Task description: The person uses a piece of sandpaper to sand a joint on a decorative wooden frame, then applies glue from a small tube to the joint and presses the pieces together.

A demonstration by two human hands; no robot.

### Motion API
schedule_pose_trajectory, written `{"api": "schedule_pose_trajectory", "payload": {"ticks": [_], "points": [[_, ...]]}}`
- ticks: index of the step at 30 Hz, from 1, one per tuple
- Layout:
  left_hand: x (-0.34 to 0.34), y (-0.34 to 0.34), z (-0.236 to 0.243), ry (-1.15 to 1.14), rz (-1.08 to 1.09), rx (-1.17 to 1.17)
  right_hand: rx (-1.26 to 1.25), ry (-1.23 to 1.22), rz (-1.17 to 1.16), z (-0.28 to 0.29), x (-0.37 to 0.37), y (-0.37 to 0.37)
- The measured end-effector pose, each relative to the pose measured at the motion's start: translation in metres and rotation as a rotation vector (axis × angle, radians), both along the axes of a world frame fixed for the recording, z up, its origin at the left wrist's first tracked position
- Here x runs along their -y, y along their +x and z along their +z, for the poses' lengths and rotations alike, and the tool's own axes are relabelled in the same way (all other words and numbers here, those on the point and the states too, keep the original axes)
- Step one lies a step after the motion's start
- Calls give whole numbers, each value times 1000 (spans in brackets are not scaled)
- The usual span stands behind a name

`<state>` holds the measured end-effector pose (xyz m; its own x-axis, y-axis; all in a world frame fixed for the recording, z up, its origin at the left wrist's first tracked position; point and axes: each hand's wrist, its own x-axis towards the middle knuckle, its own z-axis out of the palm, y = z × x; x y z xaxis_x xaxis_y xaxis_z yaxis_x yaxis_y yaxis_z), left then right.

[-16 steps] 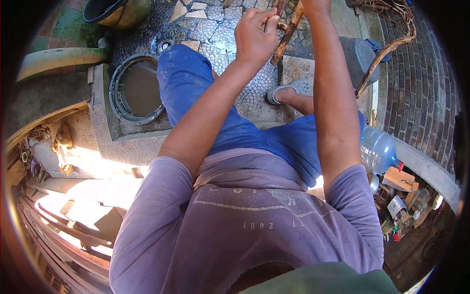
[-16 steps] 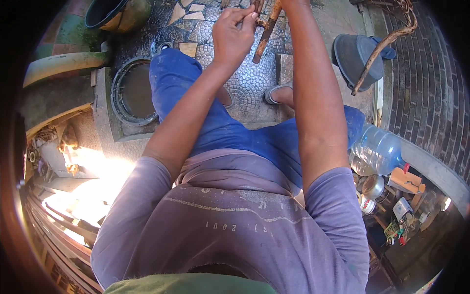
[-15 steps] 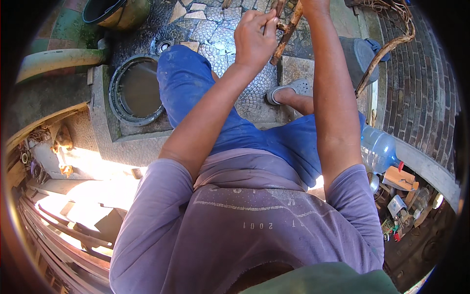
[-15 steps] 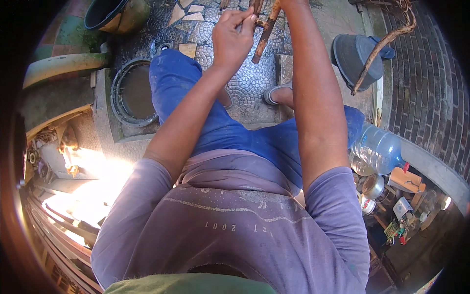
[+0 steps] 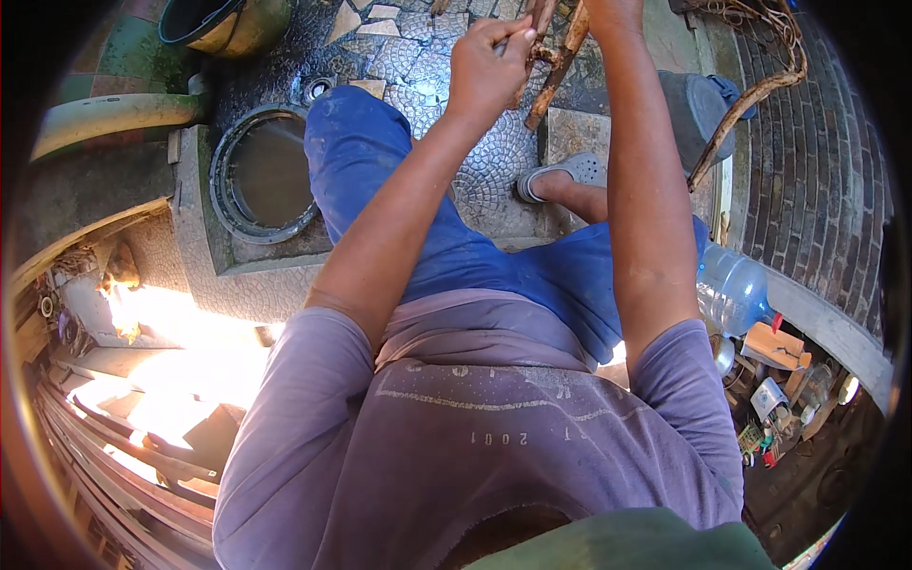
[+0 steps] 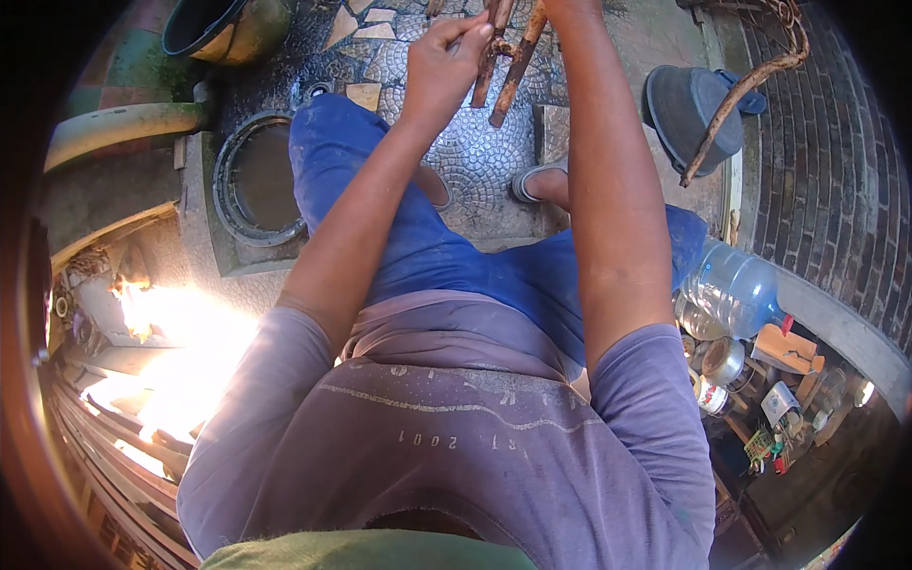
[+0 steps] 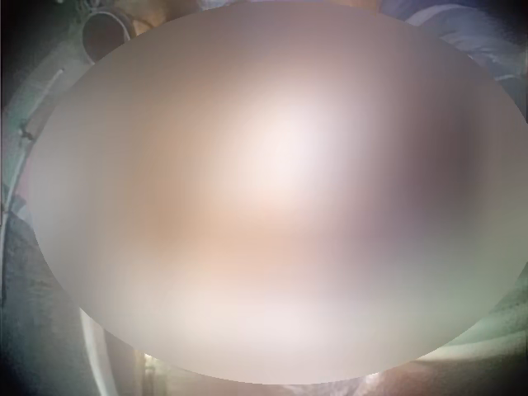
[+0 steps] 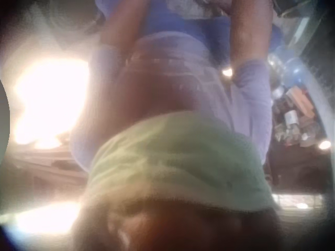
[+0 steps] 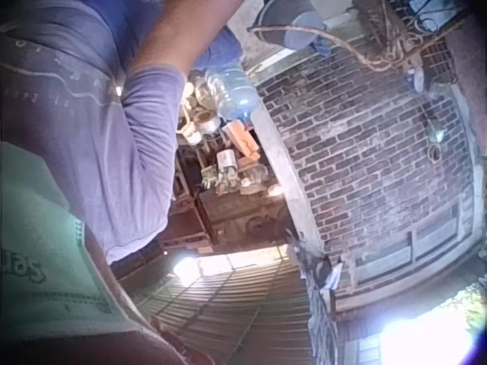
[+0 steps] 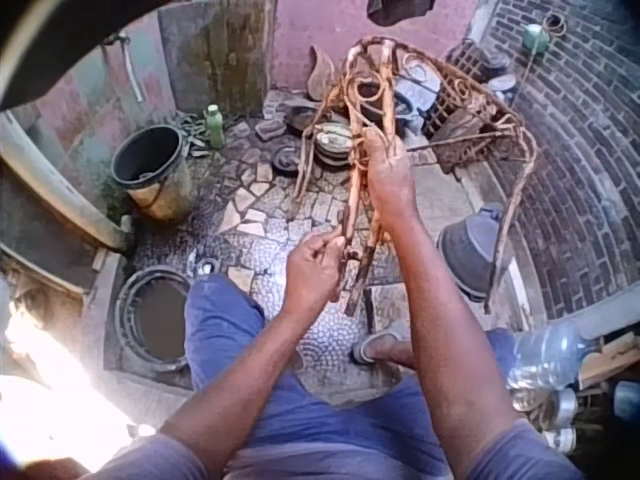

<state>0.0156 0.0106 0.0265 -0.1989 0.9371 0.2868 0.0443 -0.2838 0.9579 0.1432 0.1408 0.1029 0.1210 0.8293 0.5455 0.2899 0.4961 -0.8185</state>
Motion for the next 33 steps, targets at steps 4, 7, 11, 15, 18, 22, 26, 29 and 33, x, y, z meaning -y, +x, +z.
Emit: {"api": "schedule_pose_trajectory", "payload": {"ticks": [4, 7, 11, 15, 18, 22, 26, 29, 33], "points": [[41, -7, -28, -210, -75, 56, 61, 29, -80, 0, -5, 4], [49, -10, -38, -293, -107, 187, 13, 7, -40, 1, -2, -2], [8, -10, -20, -164, -90, 124, -4, -38, -10, 2, -1, -4], [7, -4, -11, -117, -43, 59, 38, 11, -17, -1, -4, 2], [45, -2, -26, -26, 40, -40, 32, -85, -55, 3, -3, 1], [60, 4, -28, 89, 167, -161, 76, 21, -85, 0, -5, -3], [34, 4, -10, 285, 191, -408, 97, 149, -108, -2, -16, 5], [42, 4, -11, 294, 161, -493, 119, 118, -132, -2, -16, 7], [67, -2, -22, 240, 188, -485, 61, -76, -89, 4, -8, -3]]}}
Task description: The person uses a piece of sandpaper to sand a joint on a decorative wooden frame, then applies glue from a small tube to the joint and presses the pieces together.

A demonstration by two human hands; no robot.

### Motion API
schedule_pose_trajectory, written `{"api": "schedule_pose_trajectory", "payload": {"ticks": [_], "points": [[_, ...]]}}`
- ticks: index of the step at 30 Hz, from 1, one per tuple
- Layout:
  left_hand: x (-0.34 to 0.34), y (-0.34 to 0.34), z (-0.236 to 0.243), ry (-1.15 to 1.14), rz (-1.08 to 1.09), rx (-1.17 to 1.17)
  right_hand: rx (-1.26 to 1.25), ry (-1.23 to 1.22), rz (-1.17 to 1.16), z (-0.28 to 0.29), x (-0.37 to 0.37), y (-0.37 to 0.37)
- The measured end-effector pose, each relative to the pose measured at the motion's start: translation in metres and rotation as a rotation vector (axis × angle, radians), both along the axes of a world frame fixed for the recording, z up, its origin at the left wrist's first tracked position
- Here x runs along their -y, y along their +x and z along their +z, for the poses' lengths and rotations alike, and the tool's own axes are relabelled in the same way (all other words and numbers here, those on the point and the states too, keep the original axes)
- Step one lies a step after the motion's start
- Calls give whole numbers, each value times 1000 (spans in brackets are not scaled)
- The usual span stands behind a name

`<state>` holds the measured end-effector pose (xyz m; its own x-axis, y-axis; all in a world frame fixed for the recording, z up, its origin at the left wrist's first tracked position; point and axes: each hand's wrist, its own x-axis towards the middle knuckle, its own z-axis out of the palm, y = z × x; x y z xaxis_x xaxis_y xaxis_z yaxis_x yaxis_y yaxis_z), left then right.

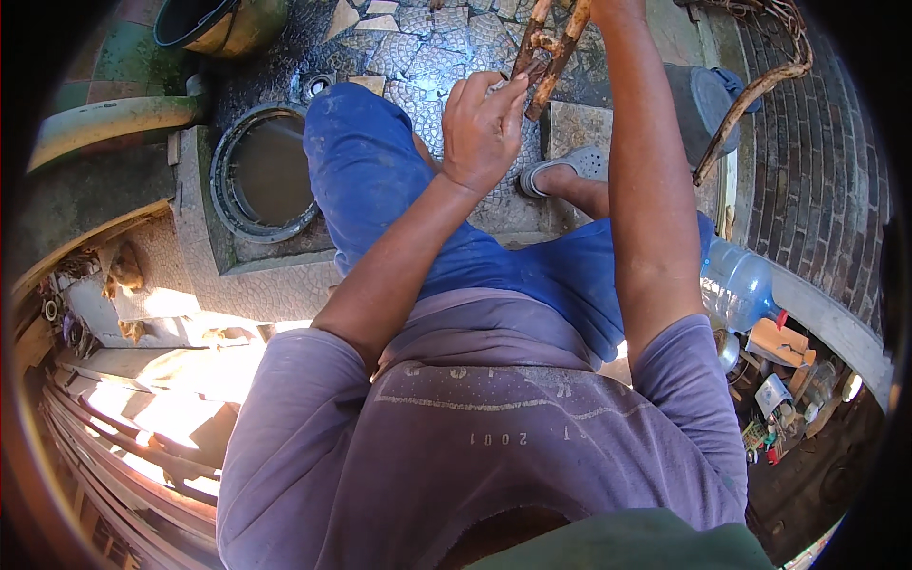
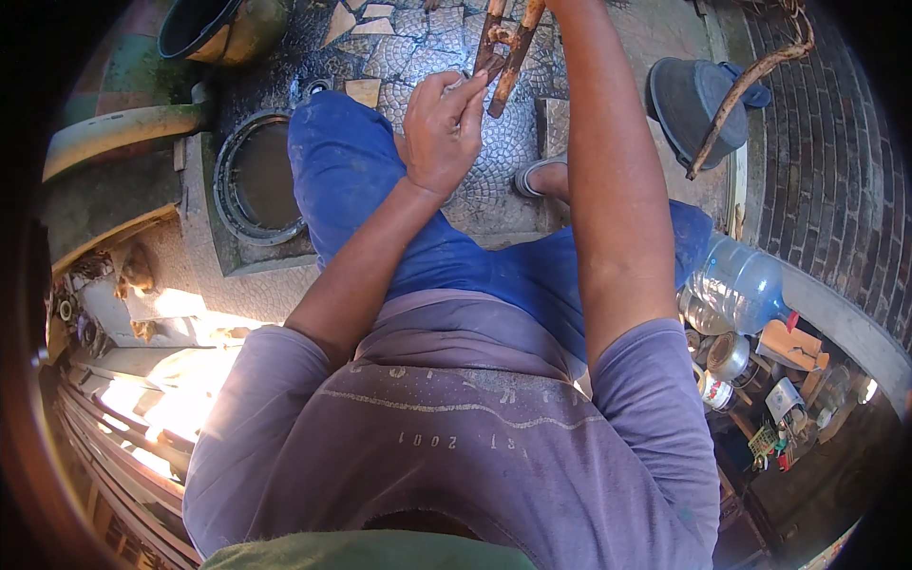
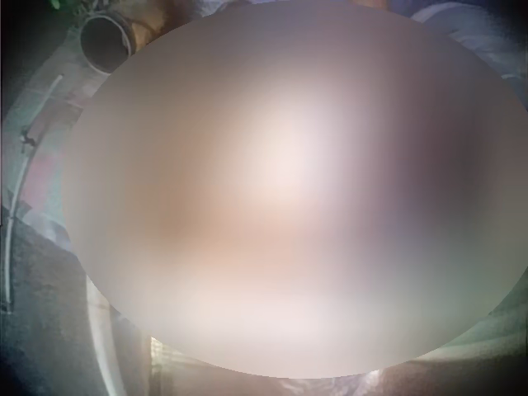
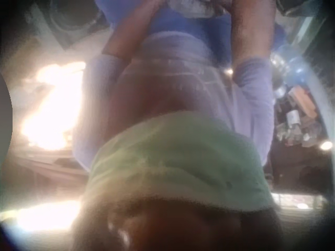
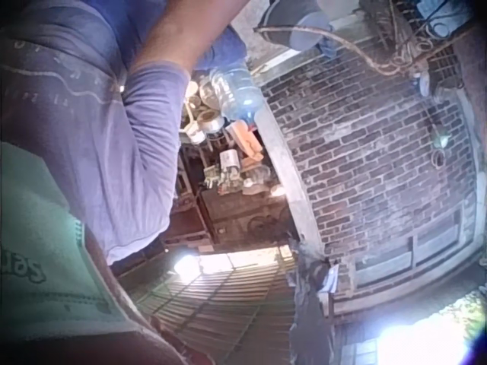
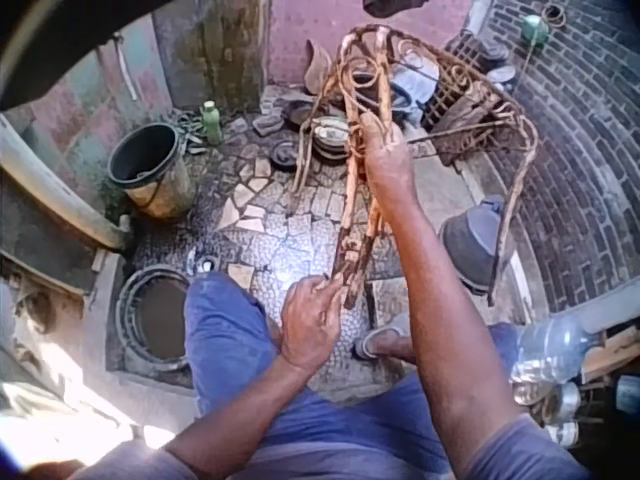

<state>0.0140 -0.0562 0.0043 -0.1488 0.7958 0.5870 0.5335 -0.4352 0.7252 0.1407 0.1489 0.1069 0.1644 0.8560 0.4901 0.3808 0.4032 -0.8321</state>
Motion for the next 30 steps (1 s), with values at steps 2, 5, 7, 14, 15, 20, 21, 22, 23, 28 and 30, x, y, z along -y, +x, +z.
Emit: {"api": "schedule_pose_trajectory", "payload": {"ticks": [2, 5, 7, 14, 15, 20, 21, 22, 23, 28, 30], "points": [[-5, 2, 0, 31, 4, 4, 9, -22, -14, 2, 5, 1], [-19, 7, 5, 39, -6, 12, 77, 45, -65, 4, 4, 5], [-21, 8, 6, 34, -13, 24, 89, 106, -70, 3, -4, 8], [-7, 9, -8, -43, 24, 185, 53, 75, -51, 3, -1, 1], [-8, 10, -8, -55, 25, 223, 41, 84, -43, 3, 0, 0], [-36, 15, 11, -86, -13, 302, 82, 102, -35, -2, -4, 9], [-37, 16, 13, -98, -27, 309, 55, 94, -12, -1, -4, 10], [-30, 15, 13, -120, -30, 284, 65, 91, -29, 0, -3, 11], [-22, 17, 9, -120, -26, 334, 76, 89, -46, 0, -2, 12], [-10, 16, -6, -179, 3, 473, 103, 90, -92, 2, 9, -1], [-23, 16, 4, -145, -5, 406, 78, 72, -66, 0, 10, 1]]}}
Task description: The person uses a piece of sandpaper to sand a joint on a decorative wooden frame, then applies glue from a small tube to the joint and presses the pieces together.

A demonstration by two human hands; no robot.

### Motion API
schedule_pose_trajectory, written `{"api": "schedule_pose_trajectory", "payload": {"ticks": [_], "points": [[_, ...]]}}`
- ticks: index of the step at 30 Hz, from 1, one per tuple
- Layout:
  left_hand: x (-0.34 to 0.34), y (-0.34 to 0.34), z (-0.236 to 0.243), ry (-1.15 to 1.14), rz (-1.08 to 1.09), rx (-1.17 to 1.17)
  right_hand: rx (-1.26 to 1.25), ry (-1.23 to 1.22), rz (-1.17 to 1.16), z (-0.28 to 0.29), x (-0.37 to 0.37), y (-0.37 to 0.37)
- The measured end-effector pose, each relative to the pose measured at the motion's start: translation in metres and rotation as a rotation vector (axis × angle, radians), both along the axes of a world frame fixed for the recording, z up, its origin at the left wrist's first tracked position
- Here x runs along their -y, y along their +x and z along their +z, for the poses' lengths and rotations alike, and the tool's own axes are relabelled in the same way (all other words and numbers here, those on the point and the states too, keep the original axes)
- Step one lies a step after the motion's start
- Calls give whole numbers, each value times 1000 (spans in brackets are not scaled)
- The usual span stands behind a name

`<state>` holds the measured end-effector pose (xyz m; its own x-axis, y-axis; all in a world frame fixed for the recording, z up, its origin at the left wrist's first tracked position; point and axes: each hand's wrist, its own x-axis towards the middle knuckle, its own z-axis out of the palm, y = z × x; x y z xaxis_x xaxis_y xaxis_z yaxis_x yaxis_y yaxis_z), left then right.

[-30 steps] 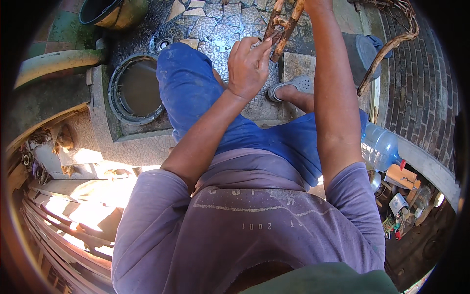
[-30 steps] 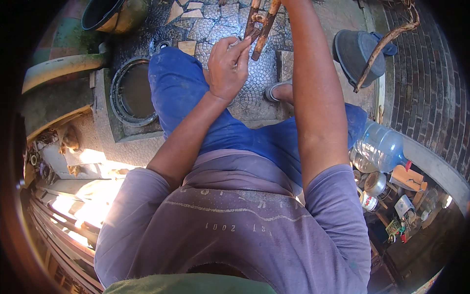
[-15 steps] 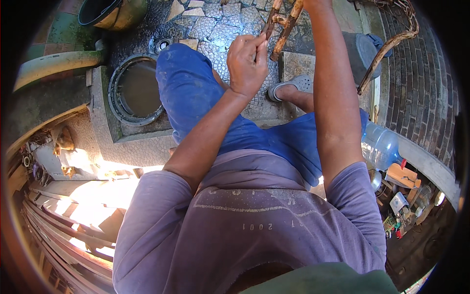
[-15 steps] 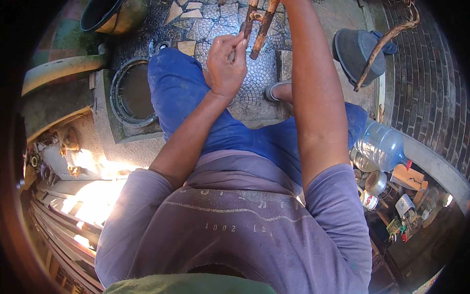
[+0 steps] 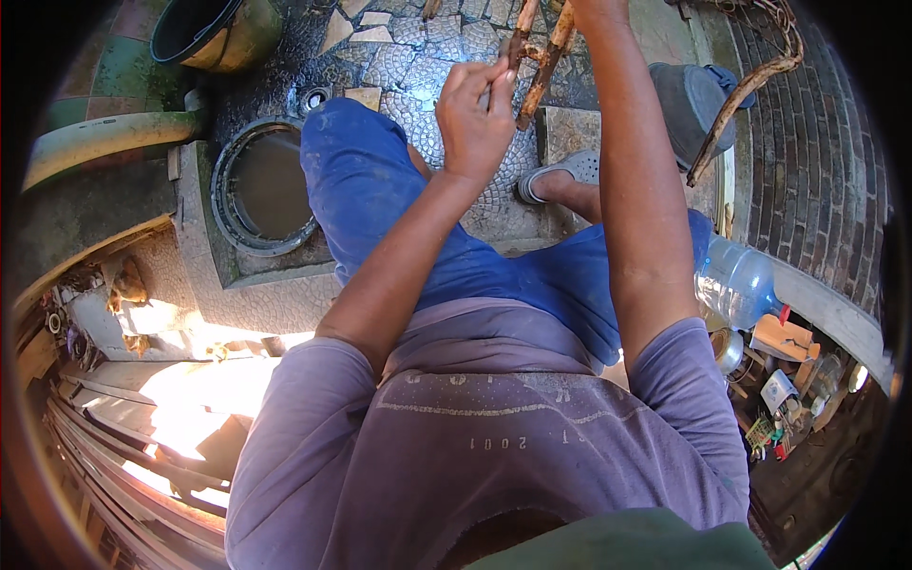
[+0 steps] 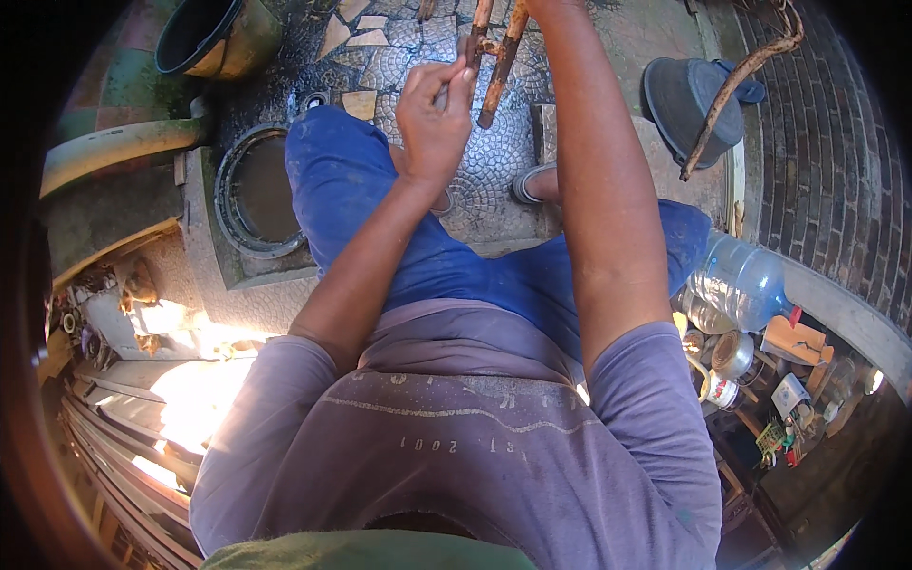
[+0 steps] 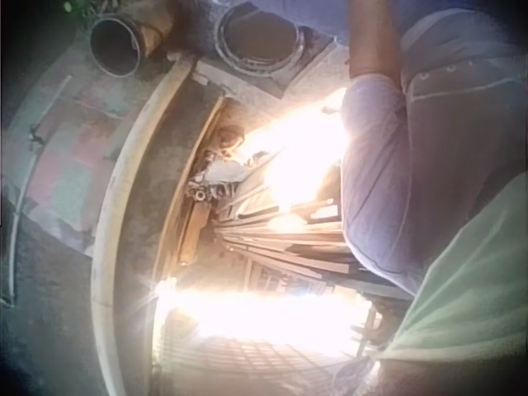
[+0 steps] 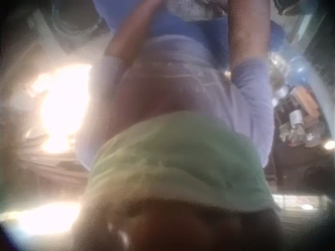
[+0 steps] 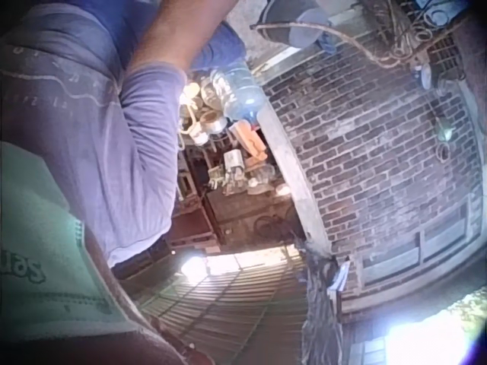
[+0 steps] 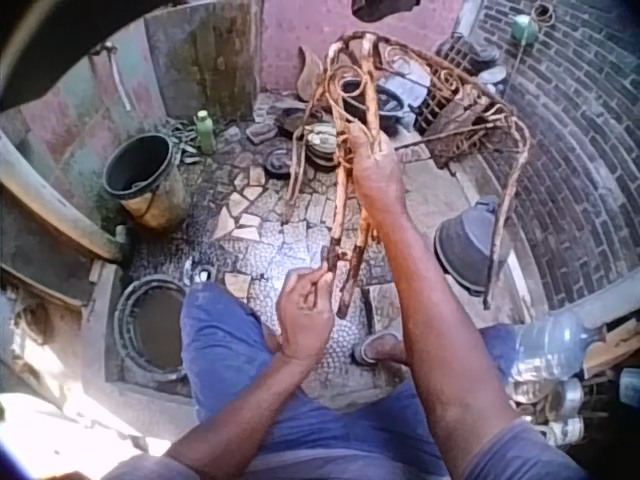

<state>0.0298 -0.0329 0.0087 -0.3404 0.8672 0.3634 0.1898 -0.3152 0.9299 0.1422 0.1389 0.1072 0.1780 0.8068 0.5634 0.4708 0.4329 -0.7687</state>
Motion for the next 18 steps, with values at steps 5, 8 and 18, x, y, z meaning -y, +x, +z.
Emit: {"api": "schedule_pose_trajectory", "payload": {"ticks": [5, 8, 18], "points": [[-51, -2, 25, 174, -20, -146, -131, -28, 114, 1, -3, -1], [-37, -2, 19, 119, -3, -158, -118, -38, 94, 3, -4, -1], [-44, -12, 23, -21, -128, 18, -187, -86, 130, 8, 17, -10]]}}
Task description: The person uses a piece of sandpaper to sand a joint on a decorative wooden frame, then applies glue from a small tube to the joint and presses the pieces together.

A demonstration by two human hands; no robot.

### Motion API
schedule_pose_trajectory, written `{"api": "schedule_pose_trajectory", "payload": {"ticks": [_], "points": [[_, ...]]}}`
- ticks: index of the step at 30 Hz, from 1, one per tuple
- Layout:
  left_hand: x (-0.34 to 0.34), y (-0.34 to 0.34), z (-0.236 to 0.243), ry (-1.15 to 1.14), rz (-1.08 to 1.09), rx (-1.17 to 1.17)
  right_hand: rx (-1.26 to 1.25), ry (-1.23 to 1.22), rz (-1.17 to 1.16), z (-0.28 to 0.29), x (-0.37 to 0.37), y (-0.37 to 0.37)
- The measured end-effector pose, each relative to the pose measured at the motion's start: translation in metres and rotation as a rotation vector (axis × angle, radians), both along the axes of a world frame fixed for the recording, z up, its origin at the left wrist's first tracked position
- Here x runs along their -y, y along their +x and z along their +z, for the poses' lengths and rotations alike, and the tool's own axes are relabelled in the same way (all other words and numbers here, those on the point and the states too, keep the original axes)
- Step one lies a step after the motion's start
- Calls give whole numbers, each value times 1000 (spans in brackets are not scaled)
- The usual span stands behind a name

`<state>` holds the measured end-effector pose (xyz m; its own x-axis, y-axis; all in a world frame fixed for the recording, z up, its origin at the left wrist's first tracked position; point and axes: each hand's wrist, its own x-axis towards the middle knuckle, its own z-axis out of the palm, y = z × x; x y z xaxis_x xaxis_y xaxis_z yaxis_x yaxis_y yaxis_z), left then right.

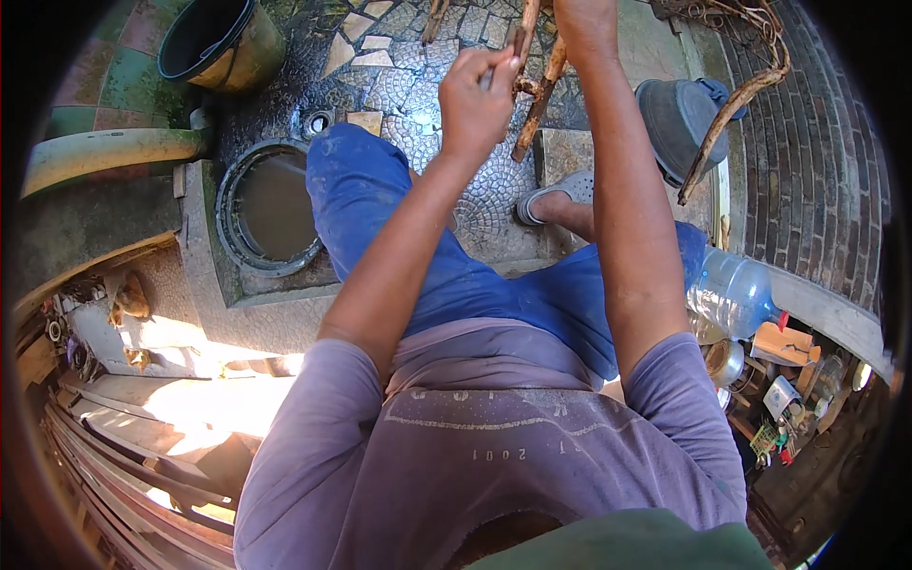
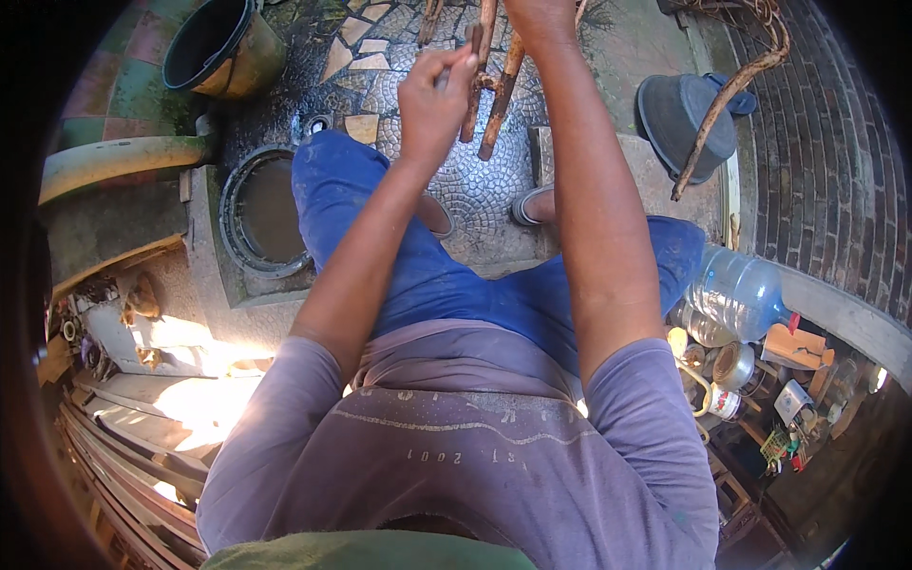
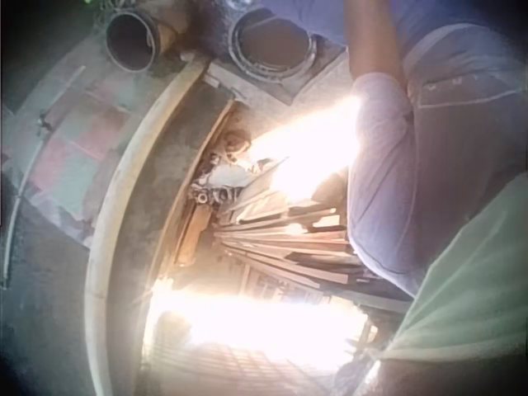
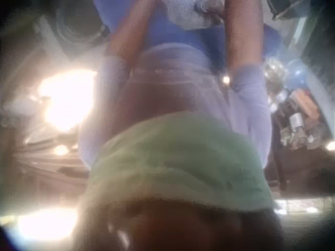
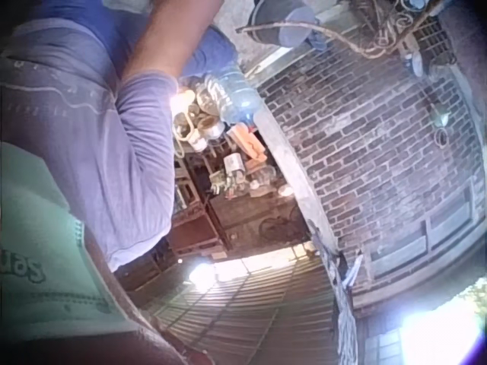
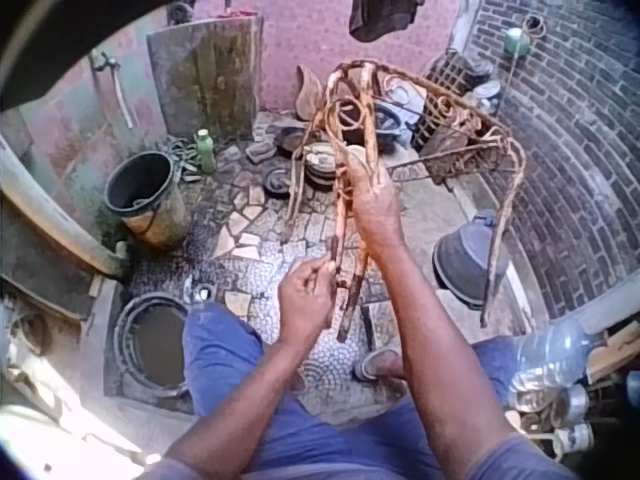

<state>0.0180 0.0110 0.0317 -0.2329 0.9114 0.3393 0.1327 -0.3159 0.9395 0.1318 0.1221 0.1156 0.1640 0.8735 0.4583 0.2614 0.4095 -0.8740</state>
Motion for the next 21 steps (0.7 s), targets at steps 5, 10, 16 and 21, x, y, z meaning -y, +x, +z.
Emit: {"api": "schedule_pose_trajectory", "payload": {"ticks": [5, 10, 16, 21], "points": [[-21, -7, 6, -36, -111, 111, -2, 98, 33, 2, 0, -2], [3, 0, 2, 33, -7, -3, 129, 49, -53, -11, 0, 8], [-10, -4, 15, 278, 52, -339, 55, 77, -33, -6, -1, -1], [36, -1, -13, 111, 6, -192, 46, 35, 1, -10, -9, 10]]}}
